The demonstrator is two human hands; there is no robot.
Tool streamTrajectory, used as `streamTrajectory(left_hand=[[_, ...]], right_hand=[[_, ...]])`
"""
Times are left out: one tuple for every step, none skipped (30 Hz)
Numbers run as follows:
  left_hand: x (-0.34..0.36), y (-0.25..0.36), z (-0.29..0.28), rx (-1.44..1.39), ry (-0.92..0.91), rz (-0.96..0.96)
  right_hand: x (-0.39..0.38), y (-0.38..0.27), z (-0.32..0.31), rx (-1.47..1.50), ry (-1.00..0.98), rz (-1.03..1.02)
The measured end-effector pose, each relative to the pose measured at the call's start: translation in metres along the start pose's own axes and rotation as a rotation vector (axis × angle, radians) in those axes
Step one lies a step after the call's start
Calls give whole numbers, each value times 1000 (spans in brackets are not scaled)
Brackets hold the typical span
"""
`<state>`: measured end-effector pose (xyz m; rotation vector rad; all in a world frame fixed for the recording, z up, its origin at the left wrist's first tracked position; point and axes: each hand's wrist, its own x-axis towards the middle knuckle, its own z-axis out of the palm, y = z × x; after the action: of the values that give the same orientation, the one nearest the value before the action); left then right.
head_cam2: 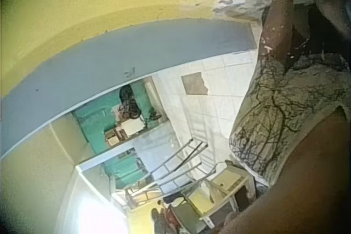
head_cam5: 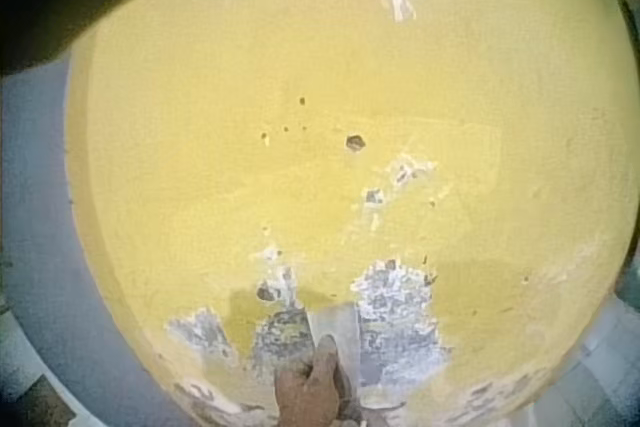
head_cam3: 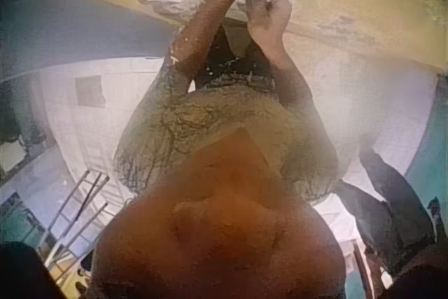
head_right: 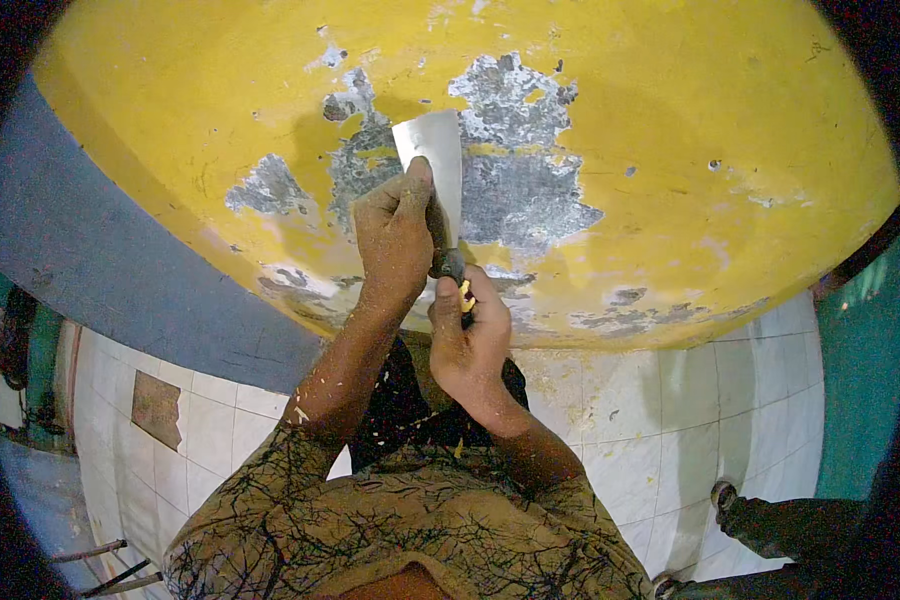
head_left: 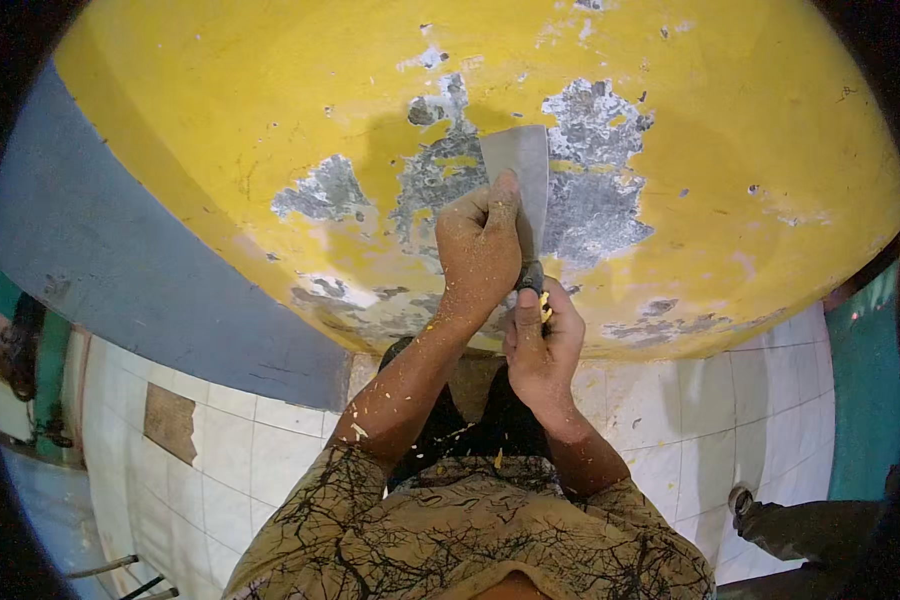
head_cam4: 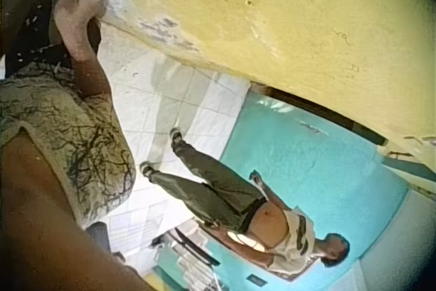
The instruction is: Scraping old paint or debris off a yellow wall using a metal scraper.
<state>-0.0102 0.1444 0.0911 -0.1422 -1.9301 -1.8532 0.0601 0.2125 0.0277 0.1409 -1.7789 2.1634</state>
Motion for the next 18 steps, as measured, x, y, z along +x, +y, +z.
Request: streamTrajectory(left_hand=[[0, 1, 1, -1, -3, -6], [0, 2, 3, -37, 6, -10], [1, 1, 4, -74, 14, -14], [1, 0, 4, -71, 16, -19], [3, -2, 4, -31, 40, 37], [7, -3, 3, 10, 65, 93], [15, -2, -1, 173, 95, 177], [21, 6, 2, 176, 94, 171], [26, 18, 5, -2, 89, 112], [32, 26, 7, -182, 86, 67], [31, 27, 5, 58, 159, 199], [24, 20, 3, 56, 163, 210], [13, 6, 1, 106, 114, 182], [5, -11, 1, 153, 59, 152], [-1, -24, 2, 148, 66, 167], [-10, -29, 1, 78, 7, 69], [-14, -35, 1, 8, -55, -29], [-11, -40, 2, 8, -57, -30]], right_hand=[[2, -2, 0, 50, -14, 71], [3, -1, 1, 47, -10, 76], [3, 0, 2, 47, -5, 55], [4, 1, 4, 48, -6, 35], [8, 4, 6, -5, 19, 32], [17, 0, 3, -4, 16, 36], [31, -10, 0, -177, -8, -36], [37, -20, -5, -351, -24, -108], [38, -26, -8, -351, -26, -103], [44, -31, -8, -276, -80, -59], [48, -34, -7, -202, -134, -18], [42, -29, -6, -199, -138, -28], [27, -17, -5, -168, -90, -12], [15, -2, -7, -138, -36, 7], [8, 7, -9, -136, -42, -9], [-2, 12, -9, -39, -18, 61], [-6, 15, -10, 58, 8, 132], [-3, 17, -12, 58, 10, 132]])
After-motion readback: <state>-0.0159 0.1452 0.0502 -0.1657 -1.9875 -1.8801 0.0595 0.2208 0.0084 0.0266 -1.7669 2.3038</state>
